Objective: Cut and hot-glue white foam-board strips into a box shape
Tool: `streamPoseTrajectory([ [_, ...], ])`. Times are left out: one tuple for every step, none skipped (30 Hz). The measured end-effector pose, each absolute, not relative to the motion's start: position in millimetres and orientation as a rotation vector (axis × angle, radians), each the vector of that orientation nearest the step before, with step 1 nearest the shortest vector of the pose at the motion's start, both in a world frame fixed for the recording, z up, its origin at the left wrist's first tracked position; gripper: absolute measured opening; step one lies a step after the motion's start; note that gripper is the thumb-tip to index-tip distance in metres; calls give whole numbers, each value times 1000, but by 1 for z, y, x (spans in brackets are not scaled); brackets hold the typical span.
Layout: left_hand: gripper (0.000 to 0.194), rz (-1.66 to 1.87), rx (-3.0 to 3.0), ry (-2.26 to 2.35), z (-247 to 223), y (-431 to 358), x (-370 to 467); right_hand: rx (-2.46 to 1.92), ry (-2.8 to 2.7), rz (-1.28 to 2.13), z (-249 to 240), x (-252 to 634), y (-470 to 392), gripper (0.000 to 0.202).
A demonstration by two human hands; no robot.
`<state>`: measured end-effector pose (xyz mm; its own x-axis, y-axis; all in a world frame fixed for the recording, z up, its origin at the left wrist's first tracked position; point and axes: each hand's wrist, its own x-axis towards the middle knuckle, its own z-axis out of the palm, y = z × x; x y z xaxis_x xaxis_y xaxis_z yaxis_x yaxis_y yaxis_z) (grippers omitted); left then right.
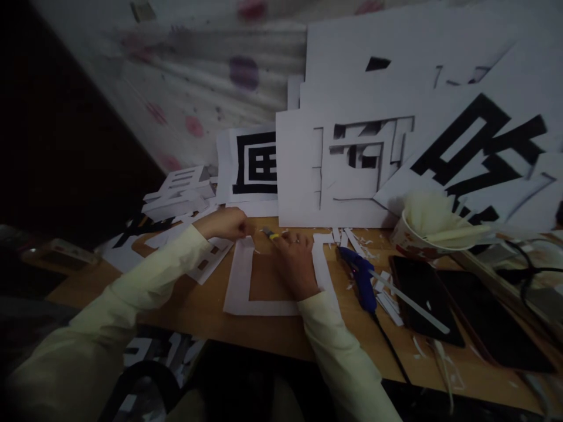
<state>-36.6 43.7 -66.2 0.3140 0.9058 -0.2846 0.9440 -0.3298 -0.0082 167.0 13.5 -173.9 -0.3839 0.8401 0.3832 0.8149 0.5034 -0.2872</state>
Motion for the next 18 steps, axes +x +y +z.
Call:
streamPoseTrajectory([
  [21, -348, 2407, 1723, -65, 42, -36, -1331, -2302, 59, -171, 163, 11, 24],
  [20, -336, 2401, 1732, -64, 40, -36, -1304, -2343, 50, -169, 159, 9, 23],
  [19, -322, 2394, 1742, -62, 38, -35, -1281, -2385, 41, -167, 153, 8, 22],
  [19, -306, 2387, 1751, -61, 36, -35, -1261, -2425, 30, -167, 147, 7, 20],
  [19, -287, 2381, 1757, -60, 34, -35, -1243, -2458, 18, -166, 140, 6, 20],
  [19, -268, 2378, 1759, -60, 33, -35, -1227, -2485, 5, -167, 134, 6, 20],
  [20, -249, 2377, 1758, -60, 31, -36, -1220, -2505, -6, -168, 128, 5, 20],
  [19, -230, 2379, 1752, -61, 31, -36, -1219, -2520, -16, -169, 123, 4, 21],
  [19, -213, 2381, 1745, -62, 30, -38, -1225, -2529, -22, -170, 120, 4, 22],
  [18, -198, 2382, 1738, -64, 30, -39, -1234, -2533, -26, -170, 118, 4, 23],
  [17, -185, 2383, 1731, -66, 31, -41, -1247, -2528, -27, -170, 119, 5, 24],
  [17, -172, 2386, 1723, -68, 31, -42, -1268, -2514, -24, -168, 122, 8, 25],
  [17, -159, 2389, 1716, -70, 31, -44, -1299, -2487, -19, -165, 127, 12, 25],
  [18, -145, 2393, 1711, -72, 31, -45, -1342, -2445, -15, -161, 134, 18, 24],
  [18, -130, 2397, 1705, -74, 31, -46, -1391, -2391, -13, -155, 142, 24, 23],
  [19, -112, 2401, 1700, -75, 31, -47, -1442, -2326, -13, -148, 153, 31, 23],
  [19, -93, 2405, 1691, -76, 31, -48, -1483, -2260, -17, -141, 163, 36, 25],
  [19, -75, 2406, 1681, -77, 30, -49, -1509, -2202, -22, -135, 174, 39, 27],
])
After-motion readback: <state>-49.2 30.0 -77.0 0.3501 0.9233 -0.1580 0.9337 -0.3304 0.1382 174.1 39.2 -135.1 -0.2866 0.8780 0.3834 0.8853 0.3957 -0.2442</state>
